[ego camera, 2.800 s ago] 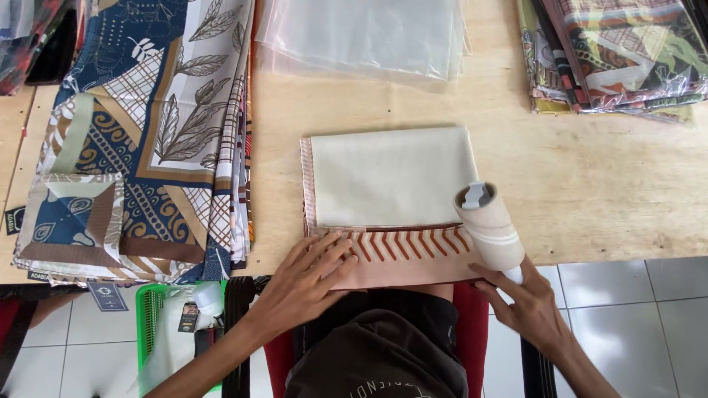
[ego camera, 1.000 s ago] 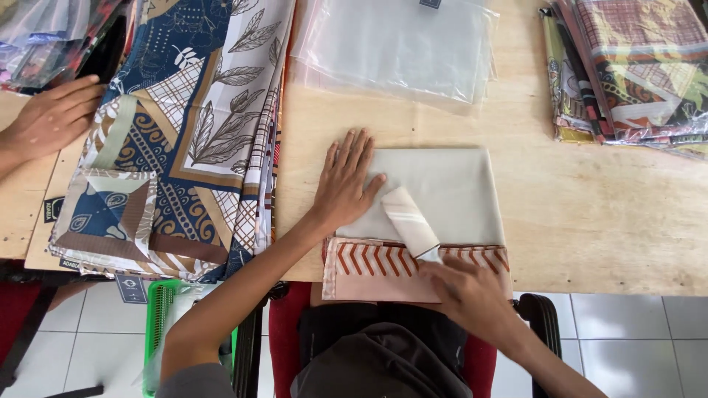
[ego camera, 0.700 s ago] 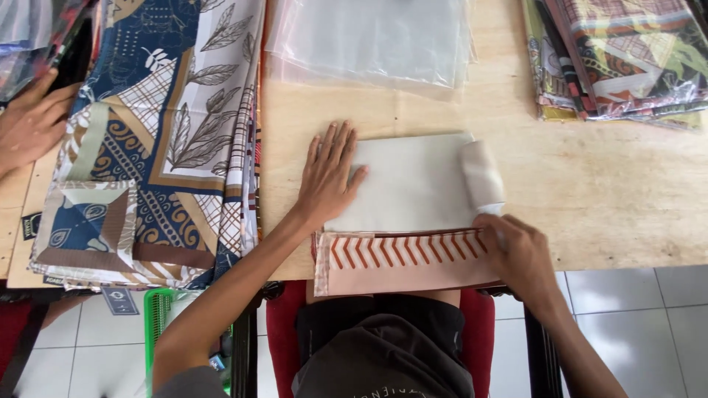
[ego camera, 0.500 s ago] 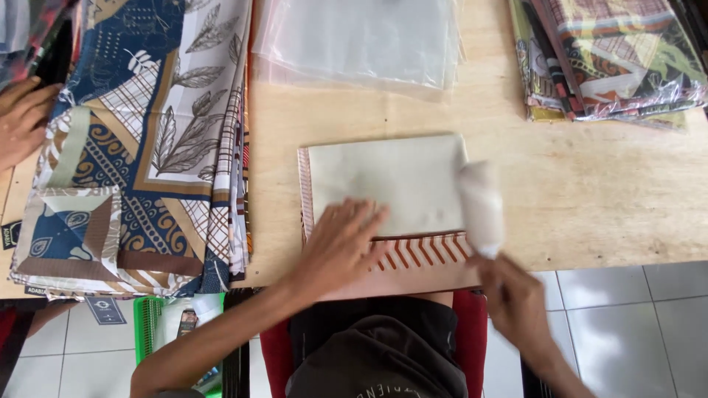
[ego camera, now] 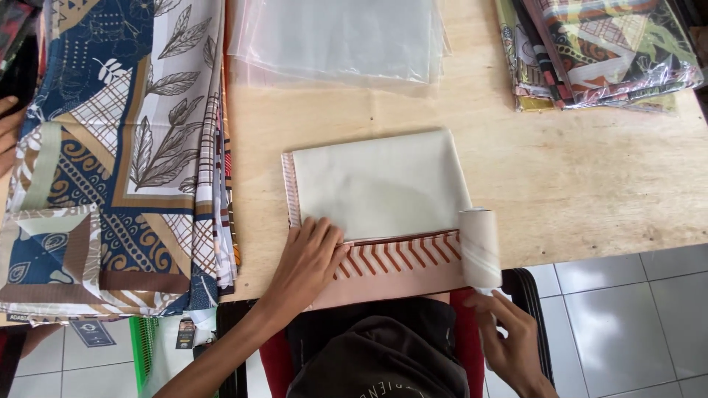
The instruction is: The person folds a patterned fabric on a wooden table, uses a white roller to smooth it, and then places it into a clear plastic bag. They seal the bag and set it aside with other packaged items.
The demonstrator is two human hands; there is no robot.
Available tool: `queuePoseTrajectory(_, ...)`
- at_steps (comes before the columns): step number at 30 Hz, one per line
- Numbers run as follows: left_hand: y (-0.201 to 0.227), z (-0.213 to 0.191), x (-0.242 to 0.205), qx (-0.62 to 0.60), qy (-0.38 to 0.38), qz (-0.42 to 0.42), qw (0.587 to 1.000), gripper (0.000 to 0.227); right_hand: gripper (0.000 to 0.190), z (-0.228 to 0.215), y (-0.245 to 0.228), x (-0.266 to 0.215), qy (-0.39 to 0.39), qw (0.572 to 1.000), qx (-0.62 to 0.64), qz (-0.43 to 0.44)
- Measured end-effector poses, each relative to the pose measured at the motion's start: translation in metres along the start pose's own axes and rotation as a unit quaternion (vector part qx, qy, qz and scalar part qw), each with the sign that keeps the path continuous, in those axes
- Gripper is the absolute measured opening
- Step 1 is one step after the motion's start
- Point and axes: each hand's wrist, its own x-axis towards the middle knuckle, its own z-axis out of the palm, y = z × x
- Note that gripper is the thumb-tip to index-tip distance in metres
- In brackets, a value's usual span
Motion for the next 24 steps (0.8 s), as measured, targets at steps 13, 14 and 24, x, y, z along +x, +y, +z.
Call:
queuePoseTrajectory(13,0.006,0.001,-0.009,-0.066,0.015,-0.05,0.996,0.019,0.018,0.016,0.01,-0.018,-0.096,0.993,0.071,-0.022)
queuePoseTrajectory(14,0.006,0.001,-0.009,-0.069,0.026,-0.05,0.996,0.019,0.02,0.005,0.011,-0.015,-0.071,0.997,0.033,0.008)
queuePoseTrajectory(24,0.036,0.002,0.011,-0.083,-0.008,0.141,0.986,0.068,0.028,-0.046,0.02,0.079,-0.054,0.974,-0.034,-0.216)
